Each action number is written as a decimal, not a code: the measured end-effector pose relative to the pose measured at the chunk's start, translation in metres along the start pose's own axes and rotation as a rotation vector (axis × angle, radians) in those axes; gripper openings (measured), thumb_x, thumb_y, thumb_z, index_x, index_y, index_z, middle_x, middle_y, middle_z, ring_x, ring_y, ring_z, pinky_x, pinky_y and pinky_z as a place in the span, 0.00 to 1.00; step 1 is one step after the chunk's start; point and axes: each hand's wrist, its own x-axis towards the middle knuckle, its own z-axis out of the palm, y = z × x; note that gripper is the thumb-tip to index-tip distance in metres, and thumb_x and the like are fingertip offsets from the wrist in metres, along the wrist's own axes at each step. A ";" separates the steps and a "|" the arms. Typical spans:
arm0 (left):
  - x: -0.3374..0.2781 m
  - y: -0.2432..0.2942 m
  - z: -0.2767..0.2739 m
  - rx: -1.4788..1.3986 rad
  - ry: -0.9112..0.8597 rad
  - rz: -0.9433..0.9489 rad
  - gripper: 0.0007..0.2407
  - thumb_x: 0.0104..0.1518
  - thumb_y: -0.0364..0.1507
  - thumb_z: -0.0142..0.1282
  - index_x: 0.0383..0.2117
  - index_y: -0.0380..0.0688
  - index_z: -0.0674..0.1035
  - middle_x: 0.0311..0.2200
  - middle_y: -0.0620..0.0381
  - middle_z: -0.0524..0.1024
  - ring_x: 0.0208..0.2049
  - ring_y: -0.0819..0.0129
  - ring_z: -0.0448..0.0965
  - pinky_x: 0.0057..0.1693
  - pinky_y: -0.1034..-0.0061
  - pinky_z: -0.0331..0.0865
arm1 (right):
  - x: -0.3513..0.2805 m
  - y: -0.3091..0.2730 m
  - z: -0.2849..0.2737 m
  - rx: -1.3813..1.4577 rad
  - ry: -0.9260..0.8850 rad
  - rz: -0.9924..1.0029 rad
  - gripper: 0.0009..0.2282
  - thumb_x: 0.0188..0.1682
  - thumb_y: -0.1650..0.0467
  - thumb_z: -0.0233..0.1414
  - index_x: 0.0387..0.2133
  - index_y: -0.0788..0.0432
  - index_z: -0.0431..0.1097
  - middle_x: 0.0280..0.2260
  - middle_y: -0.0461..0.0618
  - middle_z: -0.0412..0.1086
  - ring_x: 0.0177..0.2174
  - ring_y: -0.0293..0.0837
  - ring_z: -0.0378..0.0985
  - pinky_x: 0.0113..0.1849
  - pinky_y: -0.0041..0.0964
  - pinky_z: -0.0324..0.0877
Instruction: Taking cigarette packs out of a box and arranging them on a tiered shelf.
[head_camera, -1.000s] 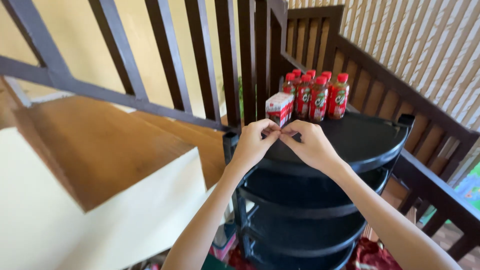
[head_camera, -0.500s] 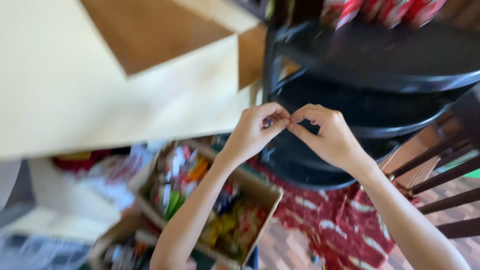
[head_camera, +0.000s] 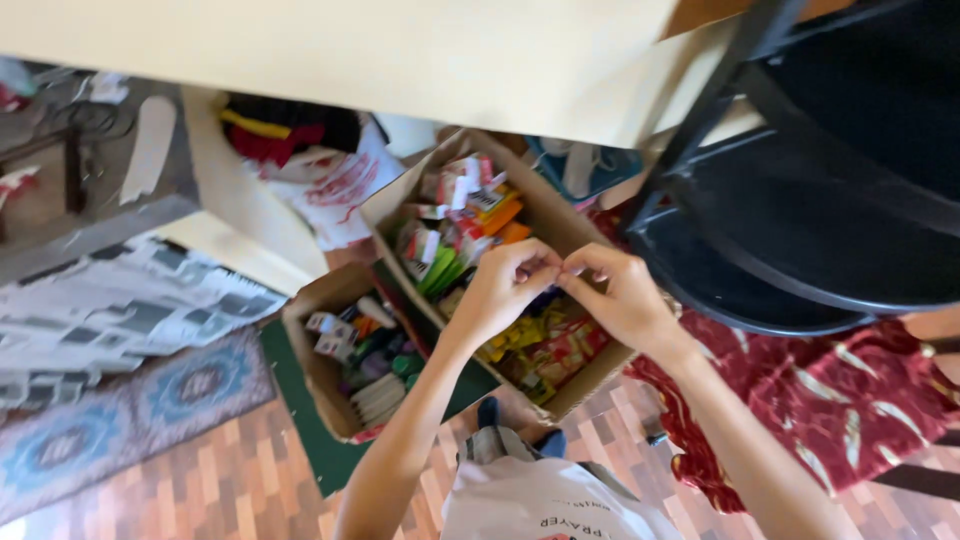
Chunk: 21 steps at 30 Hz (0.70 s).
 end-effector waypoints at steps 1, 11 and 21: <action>-0.008 -0.012 -0.004 -0.010 0.029 -0.037 0.03 0.59 0.23 0.59 0.34 0.35 0.81 0.25 0.60 0.79 0.26 0.81 0.75 0.35 0.81 0.71 | 0.001 0.006 0.014 0.008 -0.021 0.019 0.06 0.49 0.71 0.58 0.35 0.64 0.76 0.33 0.50 0.77 0.33 0.40 0.79 0.37 0.35 0.73; -0.052 -0.067 -0.063 -0.016 0.136 -0.210 0.04 0.58 0.23 0.59 0.34 0.34 0.81 0.26 0.56 0.82 0.28 0.77 0.81 0.38 0.78 0.74 | 0.020 0.044 0.126 0.175 -0.152 0.182 0.08 0.49 0.70 0.57 0.37 0.63 0.75 0.32 0.47 0.78 0.32 0.36 0.77 0.35 0.33 0.73; -0.049 -0.113 -0.112 0.589 0.197 -0.136 0.04 0.57 0.26 0.59 0.34 0.39 0.81 0.37 0.47 0.79 0.43 0.50 0.78 0.48 0.58 0.70 | 0.058 0.057 0.197 0.176 -0.227 0.373 0.13 0.52 0.70 0.57 0.46 0.65 0.75 0.29 0.56 0.73 0.29 0.39 0.70 0.33 0.37 0.68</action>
